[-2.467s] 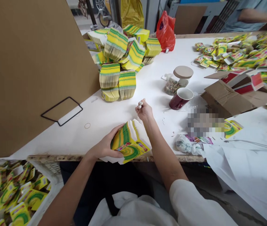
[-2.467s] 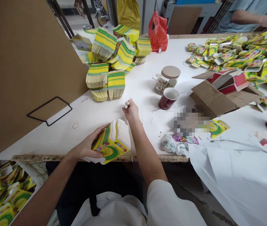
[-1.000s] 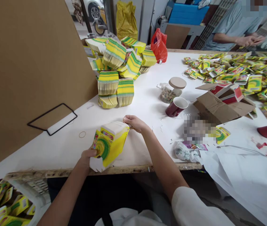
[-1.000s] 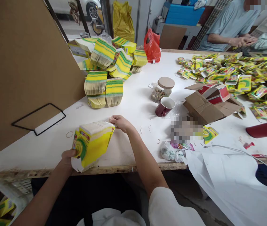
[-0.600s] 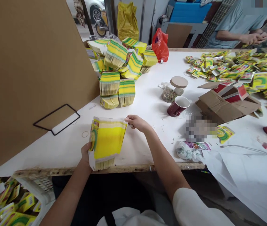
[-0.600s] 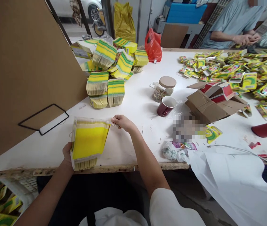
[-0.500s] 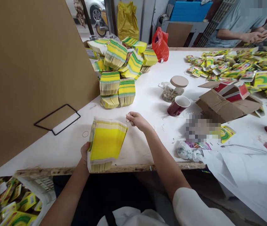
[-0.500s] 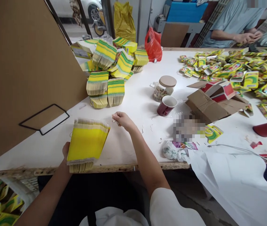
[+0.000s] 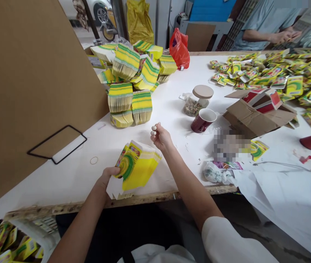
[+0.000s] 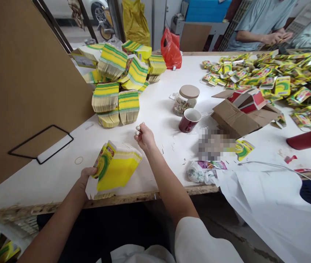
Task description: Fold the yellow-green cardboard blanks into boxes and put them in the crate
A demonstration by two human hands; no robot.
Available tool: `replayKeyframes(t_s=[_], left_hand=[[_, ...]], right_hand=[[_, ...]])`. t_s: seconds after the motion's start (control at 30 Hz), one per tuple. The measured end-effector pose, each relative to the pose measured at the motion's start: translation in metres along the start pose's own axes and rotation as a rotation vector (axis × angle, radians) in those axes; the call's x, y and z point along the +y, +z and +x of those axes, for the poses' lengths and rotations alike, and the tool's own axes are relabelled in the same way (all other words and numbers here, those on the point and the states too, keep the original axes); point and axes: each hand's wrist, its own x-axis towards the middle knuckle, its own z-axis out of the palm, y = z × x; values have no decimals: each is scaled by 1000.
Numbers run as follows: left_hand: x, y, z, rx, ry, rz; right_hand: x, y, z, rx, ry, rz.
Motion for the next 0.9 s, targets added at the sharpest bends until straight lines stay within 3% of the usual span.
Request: replayKeyframes(t_s=[0.1, 0.37, 0.6, 0.9], left_hand=[[15, 1, 13, -52, -156, 17], [41, 6, 32, -171, -311, 414], [37, -5, 32, -254, -295, 407], [39, -18, 30, -309, -265, 434]], right_hand=[[-9, -3, 0, 17, -17, 26], [-10, -14, 6, 103, -58, 53], [-12, -29, 15, 198, -127, 44], [-19, -41, 22, 180, -171, -60]])
